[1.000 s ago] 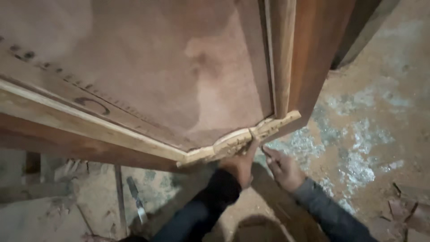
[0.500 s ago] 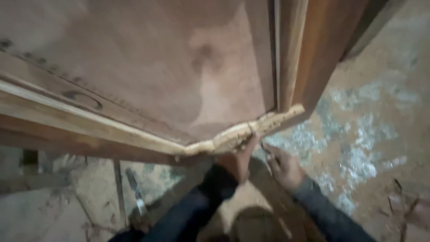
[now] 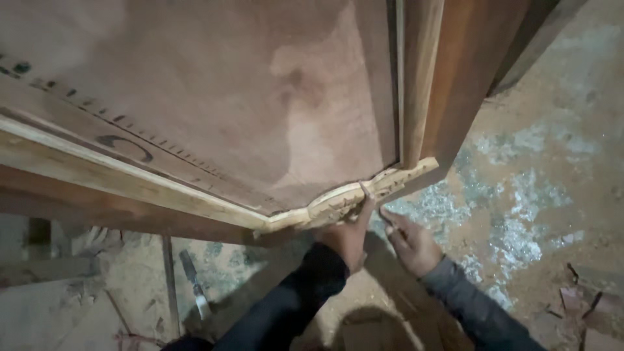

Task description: The person uses a small carving knife to carve a decorative floral pattern into the edge of a wooden frame. They hold the frame steady with one hand while carefully removing wood shavings with the other.

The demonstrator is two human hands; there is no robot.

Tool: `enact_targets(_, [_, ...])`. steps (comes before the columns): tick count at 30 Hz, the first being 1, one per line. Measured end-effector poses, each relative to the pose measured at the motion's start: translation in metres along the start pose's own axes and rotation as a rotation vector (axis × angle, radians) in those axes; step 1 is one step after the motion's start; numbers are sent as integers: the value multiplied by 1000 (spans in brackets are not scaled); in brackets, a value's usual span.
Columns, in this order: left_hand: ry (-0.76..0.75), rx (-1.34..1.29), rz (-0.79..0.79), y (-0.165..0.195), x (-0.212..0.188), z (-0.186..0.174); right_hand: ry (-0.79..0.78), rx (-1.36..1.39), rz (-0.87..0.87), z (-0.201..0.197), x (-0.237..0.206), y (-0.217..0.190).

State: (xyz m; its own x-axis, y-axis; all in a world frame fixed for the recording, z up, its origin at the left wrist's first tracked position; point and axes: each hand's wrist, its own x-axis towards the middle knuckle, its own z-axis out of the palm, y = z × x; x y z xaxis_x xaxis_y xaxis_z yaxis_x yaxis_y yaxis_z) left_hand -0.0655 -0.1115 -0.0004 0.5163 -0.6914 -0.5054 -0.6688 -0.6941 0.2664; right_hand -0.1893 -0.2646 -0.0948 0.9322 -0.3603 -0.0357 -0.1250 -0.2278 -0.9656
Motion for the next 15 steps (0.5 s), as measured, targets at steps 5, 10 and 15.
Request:
enact_targets(5, [478, 16, 293, -9, 3, 17, -23, 19, 17, 0, -1, -2])
enact_targets(10, [478, 86, 239, -5, 6, 13, -40, -59, 30, -3, -3, -8])
enact_targets(15, [-19, -64, 89, -4, -5, -2, -46, 54, 129, -2, -3, -14])
